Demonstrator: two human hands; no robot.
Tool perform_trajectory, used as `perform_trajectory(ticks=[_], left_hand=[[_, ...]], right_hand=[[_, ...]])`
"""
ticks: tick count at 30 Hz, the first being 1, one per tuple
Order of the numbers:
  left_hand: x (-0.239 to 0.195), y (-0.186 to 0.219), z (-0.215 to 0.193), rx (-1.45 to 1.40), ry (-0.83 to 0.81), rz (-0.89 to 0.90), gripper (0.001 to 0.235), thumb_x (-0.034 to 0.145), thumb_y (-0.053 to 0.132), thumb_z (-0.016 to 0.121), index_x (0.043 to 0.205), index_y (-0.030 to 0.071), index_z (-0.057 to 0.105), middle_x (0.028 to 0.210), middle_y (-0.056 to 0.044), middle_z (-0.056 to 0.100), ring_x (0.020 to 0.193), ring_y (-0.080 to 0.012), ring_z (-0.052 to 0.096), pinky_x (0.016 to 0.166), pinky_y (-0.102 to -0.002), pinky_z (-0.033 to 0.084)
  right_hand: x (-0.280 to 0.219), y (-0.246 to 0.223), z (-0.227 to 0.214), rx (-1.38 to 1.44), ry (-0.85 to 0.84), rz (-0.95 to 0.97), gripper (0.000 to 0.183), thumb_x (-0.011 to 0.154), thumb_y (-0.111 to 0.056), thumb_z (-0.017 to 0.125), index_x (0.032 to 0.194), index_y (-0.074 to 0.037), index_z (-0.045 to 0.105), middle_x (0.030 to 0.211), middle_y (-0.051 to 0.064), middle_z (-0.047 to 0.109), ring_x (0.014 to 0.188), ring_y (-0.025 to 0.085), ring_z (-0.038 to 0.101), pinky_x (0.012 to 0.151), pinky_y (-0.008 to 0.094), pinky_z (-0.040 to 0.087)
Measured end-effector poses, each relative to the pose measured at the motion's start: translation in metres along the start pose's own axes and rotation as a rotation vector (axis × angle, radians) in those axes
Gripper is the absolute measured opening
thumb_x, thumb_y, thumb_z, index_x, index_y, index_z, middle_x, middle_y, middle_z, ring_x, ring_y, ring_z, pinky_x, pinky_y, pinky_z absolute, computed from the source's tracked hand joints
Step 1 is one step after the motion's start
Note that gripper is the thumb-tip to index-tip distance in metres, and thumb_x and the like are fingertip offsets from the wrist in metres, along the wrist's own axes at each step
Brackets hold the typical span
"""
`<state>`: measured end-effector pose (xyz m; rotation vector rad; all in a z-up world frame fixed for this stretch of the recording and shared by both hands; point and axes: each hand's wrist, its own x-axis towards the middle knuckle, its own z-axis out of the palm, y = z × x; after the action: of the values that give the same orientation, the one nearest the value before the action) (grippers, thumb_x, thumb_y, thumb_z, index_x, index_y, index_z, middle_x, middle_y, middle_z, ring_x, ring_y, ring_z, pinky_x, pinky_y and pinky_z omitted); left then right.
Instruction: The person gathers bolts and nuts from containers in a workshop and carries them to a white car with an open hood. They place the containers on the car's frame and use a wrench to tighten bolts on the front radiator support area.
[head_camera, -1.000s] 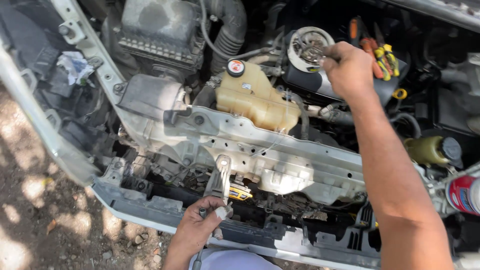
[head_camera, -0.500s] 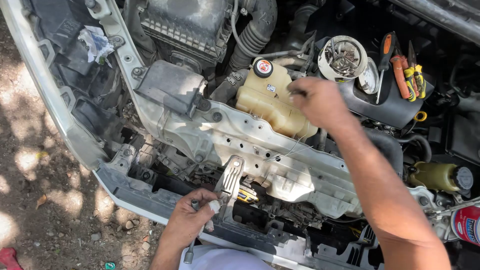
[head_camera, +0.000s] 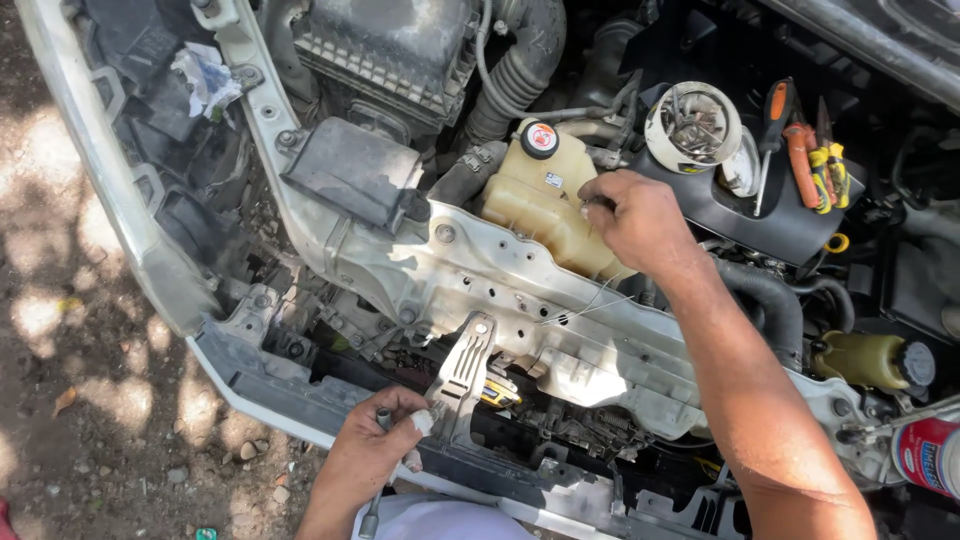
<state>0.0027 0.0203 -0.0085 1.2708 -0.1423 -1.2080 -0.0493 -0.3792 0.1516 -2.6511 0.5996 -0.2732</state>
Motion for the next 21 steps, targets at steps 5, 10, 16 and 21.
perform_trajectory(ticks=[5, 10, 16, 21], left_hand=[[0.004, 0.002, -0.003, 0.081, 0.024, -0.020, 0.020, 0.085, 0.001, 0.068, 0.105, -0.003, 0.070, 0.075, -0.005, 0.059, 0.054, -0.0138, 0.063, 0.051, -0.031, 0.055], [0.008, 0.000, -0.003, 0.061, 0.009, -0.038, 0.019, 0.087, 0.004, 0.071, 0.104, -0.005, 0.069, 0.076, -0.006, 0.061, 0.055, -0.0138, 0.063, 0.051, -0.032, 0.054], [0.014, -0.002, 0.007, 0.130, -0.010, -0.004, 0.019, 0.086, 0.005, 0.073, 0.104, -0.001, 0.074, 0.073, -0.003, 0.057, 0.058, -0.0092, 0.057, 0.052, -0.027, 0.051], [0.015, 0.004, 0.016, 0.242, -0.022, 0.010, 0.019, 0.084, 0.006, 0.073, 0.103, 0.002, 0.076, 0.074, 0.001, 0.053, 0.061, -0.0059, 0.050, 0.054, -0.023, 0.045]], right_hand=[[-0.008, 0.039, -0.022, -0.078, 0.251, -0.082, 0.018, 0.091, -0.012, 0.076, 0.107, -0.005, 0.075, 0.105, 0.016, 0.074, 0.100, 0.034, 0.071, 0.089, 0.041, 0.056], [-0.012, 0.049, -0.059, -0.031, 0.264, 0.103, 0.021, 0.088, -0.013, 0.076, 0.109, -0.006, 0.074, 0.105, 0.014, 0.073, 0.097, 0.031, 0.071, 0.087, 0.039, 0.056], [-0.042, 0.030, -0.012, -0.099, 0.129, -0.148, 0.019, 0.086, -0.012, 0.077, 0.104, -0.006, 0.075, 0.097, 0.014, 0.071, 0.094, 0.034, 0.068, 0.085, 0.042, 0.056], [-0.047, 0.027, 0.015, -0.110, 0.110, -0.144, 0.019, 0.088, -0.014, 0.076, 0.107, -0.009, 0.074, 0.094, 0.010, 0.069, 0.093, 0.032, 0.068, 0.081, 0.042, 0.057]])
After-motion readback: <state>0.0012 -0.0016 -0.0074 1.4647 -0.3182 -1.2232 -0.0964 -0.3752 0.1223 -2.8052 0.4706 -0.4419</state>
